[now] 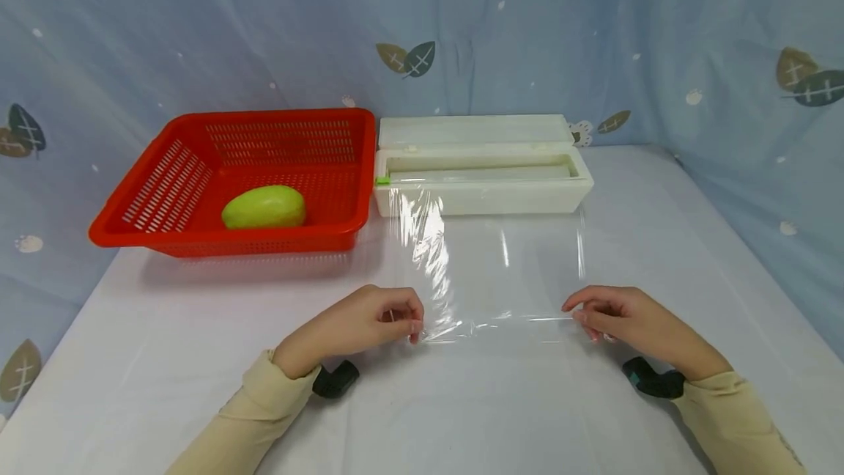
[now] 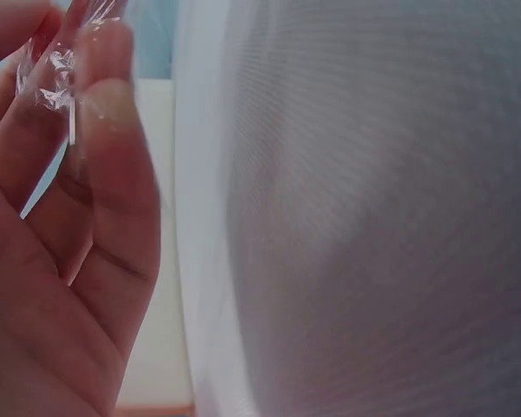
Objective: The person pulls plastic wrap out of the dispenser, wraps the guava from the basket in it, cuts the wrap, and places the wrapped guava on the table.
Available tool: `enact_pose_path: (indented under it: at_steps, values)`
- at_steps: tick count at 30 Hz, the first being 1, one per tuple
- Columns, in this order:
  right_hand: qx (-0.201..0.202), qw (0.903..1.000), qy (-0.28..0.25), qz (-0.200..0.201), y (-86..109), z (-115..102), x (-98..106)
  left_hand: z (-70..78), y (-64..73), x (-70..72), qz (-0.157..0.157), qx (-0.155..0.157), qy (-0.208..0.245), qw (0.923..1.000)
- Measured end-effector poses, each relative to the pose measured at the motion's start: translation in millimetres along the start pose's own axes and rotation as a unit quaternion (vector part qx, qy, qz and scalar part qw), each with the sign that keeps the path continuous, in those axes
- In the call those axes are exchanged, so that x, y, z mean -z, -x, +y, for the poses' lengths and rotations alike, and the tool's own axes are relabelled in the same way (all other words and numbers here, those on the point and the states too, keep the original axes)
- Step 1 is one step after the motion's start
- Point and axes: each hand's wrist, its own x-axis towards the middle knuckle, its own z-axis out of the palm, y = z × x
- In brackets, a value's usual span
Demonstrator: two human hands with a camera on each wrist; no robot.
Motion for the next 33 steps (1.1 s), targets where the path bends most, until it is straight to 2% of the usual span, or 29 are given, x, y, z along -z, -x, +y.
enact_pose_path:
  at_steps: [4, 9, 15, 17, 19, 23, 26, 30, 33]
  values:
    - [-0.017, 0.9996, 0.008, -0.022, 0.5, 2, 1, -0.1, -0.4, -0.3, -0.022, -0.001, -0.009, 0.9997]
    - [-0.015, 0.9988, 0.025, -0.039, 1.1, 2, 2, 0.5, 0.1, 0.0, -0.028, 0.001, -0.036, 0.9989]
    - [-0.012, 0.9983, 0.042, -0.039, 1.4, -1, 0, 0.7, 1.3, 2.1, -0.038, 0.009, -0.062, 0.9973]
    - [0.005, 0.9973, 0.07, -0.021, 1.8, -2, -1, 0.8, 1.9, 3.5, -0.041, 0.013, -0.067, 0.9968]
    - [0.04, 0.9928, 0.113, 0.003, 2.1, -4, -2, 1.4, 2.5, 5.1, -0.046, 0.017, -0.066, 0.9967]
    - [0.11, 0.9757, 0.18, 0.059, 2.8, -8, -3, 2.8, 2.9, 5.9, -0.058, 0.021, -0.054, 0.9966]
    - [0.107, 0.978, 0.165, 0.069, 4.2, -10, -3, 3.7, 3.2, 5.4, -0.062, 0.022, -0.052, 0.9965]
    - [0.081, 0.9883, 0.118, 0.053, 6.1, -10, -4, 4.9, 3.5, 5.6, -0.057, 0.02, -0.057, 0.9965]
    - [0.084, 0.992, 0.085, 0.039, 7.6, -12, -4, 8.1, 4.1, 6.5, -0.055, 0.016, -0.057, 0.9968]
